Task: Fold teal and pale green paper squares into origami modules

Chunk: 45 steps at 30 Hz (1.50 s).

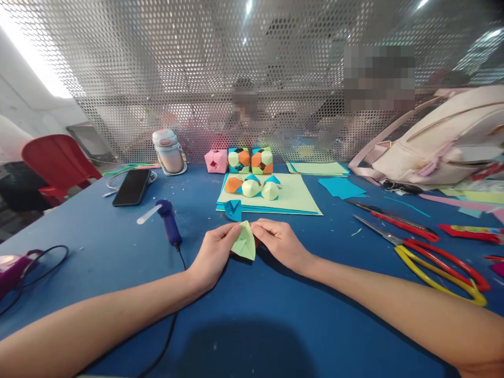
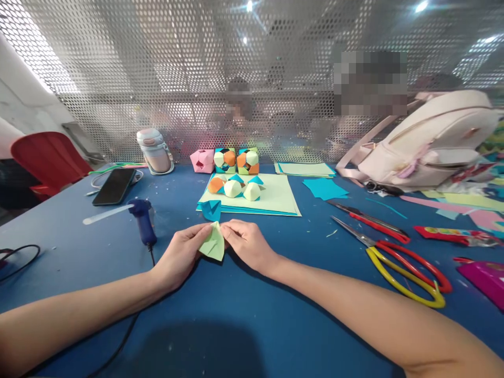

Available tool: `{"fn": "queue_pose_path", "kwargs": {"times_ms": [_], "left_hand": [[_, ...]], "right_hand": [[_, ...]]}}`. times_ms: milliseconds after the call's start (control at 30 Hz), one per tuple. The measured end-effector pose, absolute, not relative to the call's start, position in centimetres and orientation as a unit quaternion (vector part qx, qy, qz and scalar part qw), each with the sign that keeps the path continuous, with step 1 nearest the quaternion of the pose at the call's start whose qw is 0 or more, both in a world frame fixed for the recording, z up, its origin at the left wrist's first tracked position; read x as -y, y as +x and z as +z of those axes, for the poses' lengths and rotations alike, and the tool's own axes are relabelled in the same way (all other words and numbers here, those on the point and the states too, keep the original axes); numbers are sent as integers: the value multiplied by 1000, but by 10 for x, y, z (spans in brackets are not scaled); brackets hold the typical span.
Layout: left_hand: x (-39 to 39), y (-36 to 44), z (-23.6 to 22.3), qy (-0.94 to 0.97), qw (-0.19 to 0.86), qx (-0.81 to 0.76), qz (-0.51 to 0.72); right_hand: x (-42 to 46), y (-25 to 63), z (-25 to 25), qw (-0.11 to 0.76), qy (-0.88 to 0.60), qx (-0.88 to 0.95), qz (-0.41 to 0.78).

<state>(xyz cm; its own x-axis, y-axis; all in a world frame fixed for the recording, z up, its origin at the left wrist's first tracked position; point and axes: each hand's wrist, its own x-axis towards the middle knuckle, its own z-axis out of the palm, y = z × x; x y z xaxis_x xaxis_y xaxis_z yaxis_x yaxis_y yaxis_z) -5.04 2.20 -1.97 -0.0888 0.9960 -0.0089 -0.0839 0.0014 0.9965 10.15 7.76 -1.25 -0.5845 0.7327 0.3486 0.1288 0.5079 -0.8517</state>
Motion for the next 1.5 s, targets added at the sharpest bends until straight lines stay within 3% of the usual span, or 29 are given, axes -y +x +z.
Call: {"fn": "queue_pose_path", "kwargs": {"times_ms": [533,1500], "left_hand": [[-22,-52,-18,476,505,-504,514],[-20,-51,-10,522,458,-547,467]], "right_hand": [[-87,100,-14,352,-292,707,539],[-87,104,-17,352,-321,750,460]]}}
